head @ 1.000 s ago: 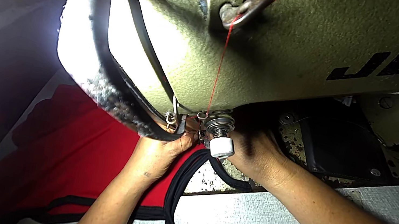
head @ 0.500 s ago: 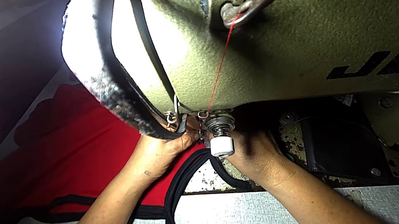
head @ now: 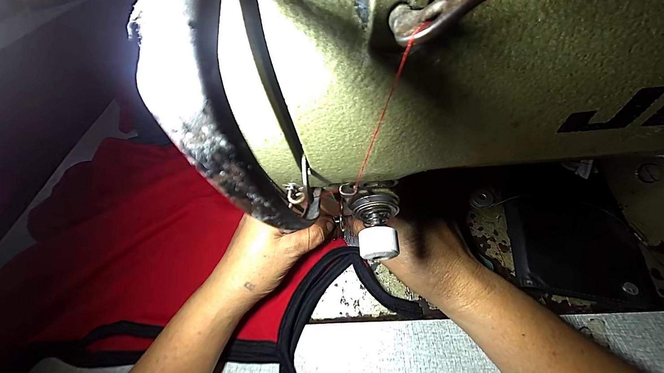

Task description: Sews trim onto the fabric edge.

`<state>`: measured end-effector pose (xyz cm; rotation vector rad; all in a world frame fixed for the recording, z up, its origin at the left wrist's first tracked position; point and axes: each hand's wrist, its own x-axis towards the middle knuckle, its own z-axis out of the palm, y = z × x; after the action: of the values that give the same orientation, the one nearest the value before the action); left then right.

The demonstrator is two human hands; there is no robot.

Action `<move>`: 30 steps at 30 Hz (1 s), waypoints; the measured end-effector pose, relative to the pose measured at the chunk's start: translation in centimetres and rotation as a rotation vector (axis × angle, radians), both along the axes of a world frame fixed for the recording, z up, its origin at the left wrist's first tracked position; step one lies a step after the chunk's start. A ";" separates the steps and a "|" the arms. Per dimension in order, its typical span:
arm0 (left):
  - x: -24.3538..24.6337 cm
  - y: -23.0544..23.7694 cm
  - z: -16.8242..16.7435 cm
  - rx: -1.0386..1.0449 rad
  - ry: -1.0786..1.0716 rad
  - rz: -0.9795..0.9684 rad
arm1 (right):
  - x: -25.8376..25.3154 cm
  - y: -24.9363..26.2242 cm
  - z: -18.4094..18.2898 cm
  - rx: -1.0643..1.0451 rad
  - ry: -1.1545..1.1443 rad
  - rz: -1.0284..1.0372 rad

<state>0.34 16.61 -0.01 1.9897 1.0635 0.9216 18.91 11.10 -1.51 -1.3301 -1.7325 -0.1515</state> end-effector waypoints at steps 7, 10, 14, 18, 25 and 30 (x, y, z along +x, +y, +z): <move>0.0 -0.1 0.0 -0.006 0.015 0.010 | 0.0 0.0 0.0 -0.007 0.018 0.015; 0.0 0.0 0.0 0.022 0.011 -0.011 | 0.0 0.0 0.0 -0.021 0.028 0.011; 0.0 0.0 0.0 0.011 0.036 0.013 | 0.0 0.1 -0.1 -0.026 0.031 0.017; -0.1 0.1 0.0 0.002 0.046 0.023 | -0.1 0.1 -0.1 -0.021 0.029 0.010; 0.0 0.1 0.0 -0.017 0.014 0.003 | -0.1 0.1 -0.1 0.012 0.033 0.021; 0.0 0.1 0.1 -0.007 -0.011 -0.019 | -0.4 0.1 0.2 -0.038 0.086 0.053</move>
<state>0.32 16.74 0.05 1.9841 1.0387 0.9163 18.53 11.17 -1.28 -1.2986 -1.7032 -0.0305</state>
